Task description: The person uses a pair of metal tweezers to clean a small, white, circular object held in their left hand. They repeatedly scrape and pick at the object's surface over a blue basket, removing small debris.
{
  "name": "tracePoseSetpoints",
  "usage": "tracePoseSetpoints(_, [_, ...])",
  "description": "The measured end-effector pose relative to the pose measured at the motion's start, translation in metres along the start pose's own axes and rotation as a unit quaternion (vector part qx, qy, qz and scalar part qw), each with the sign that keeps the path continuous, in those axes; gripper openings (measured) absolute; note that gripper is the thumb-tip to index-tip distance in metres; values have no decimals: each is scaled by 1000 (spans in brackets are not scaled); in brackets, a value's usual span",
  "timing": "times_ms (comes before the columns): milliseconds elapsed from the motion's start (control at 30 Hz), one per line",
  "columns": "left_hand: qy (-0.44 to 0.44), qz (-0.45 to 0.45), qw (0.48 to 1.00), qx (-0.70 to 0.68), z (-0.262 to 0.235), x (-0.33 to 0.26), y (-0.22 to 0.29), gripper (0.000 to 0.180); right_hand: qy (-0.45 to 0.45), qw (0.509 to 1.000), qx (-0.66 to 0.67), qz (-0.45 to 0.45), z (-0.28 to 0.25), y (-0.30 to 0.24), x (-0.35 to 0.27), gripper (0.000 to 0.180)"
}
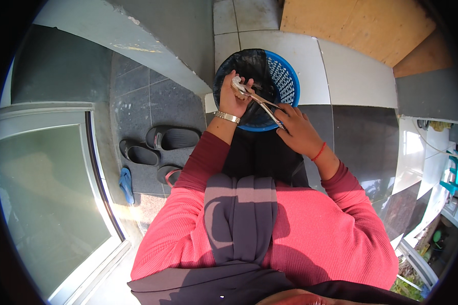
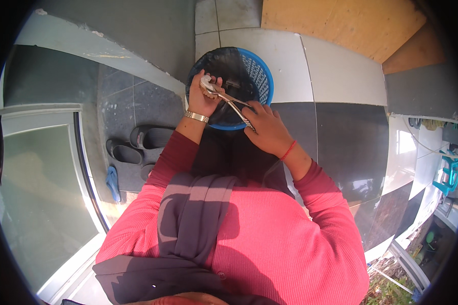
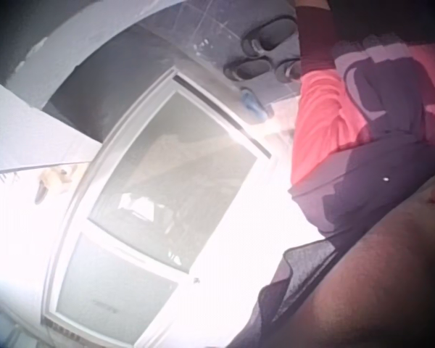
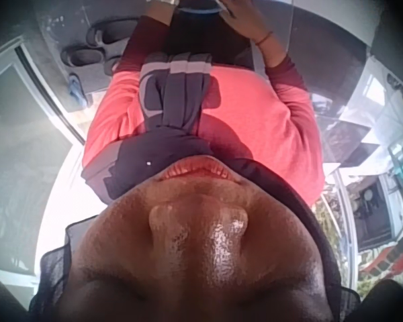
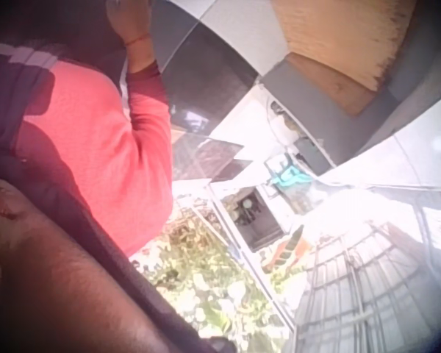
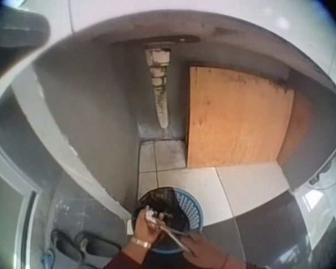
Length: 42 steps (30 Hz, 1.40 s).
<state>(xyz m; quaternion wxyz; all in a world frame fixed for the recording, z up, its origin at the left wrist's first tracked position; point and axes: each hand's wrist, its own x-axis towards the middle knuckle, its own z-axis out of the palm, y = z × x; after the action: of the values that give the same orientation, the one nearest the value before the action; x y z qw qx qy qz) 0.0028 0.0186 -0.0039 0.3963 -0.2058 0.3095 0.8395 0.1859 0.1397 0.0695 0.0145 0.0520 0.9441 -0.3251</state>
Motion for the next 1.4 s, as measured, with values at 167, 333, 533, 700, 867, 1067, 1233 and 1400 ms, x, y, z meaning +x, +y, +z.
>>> tracePoseSetpoints(167, [-8,-18,1000,4,-6,6,0,25,20,999,-34,0,-3,-2,-3,30])
tracePoseSetpoints(333, [-2,-38,999,20,-8,7,3,25,27,997,-64,-29,-9,4,-1,31])
tracePoseSetpoints(533, [14,-42,998,39,-5,8,5,26,32,994,-83,-65,-13,9,3,30])
tracePoseSetpoints(700, [33,-36,999,20,-5,9,6,25,28,997,-60,-30,-6,9,11,37])
tracePoseSetpoints(867, [42,-20,999,26,-2,7,6,25,82,996,-41,-12,14,15,10,49])
tracePoseSetpoints(1067, [72,-31,994,77,1,4,7,26,51,994,-67,76,21,-3,7,44])
tracePoseSetpoints(1233, [80,-33,993,82,8,0,4,27,94,984,-114,96,30,-9,6,40])
tracePoseSetpoints(1400, [86,-29,992,88,8,0,5,25,120,980,-118,105,39,-2,10,39])
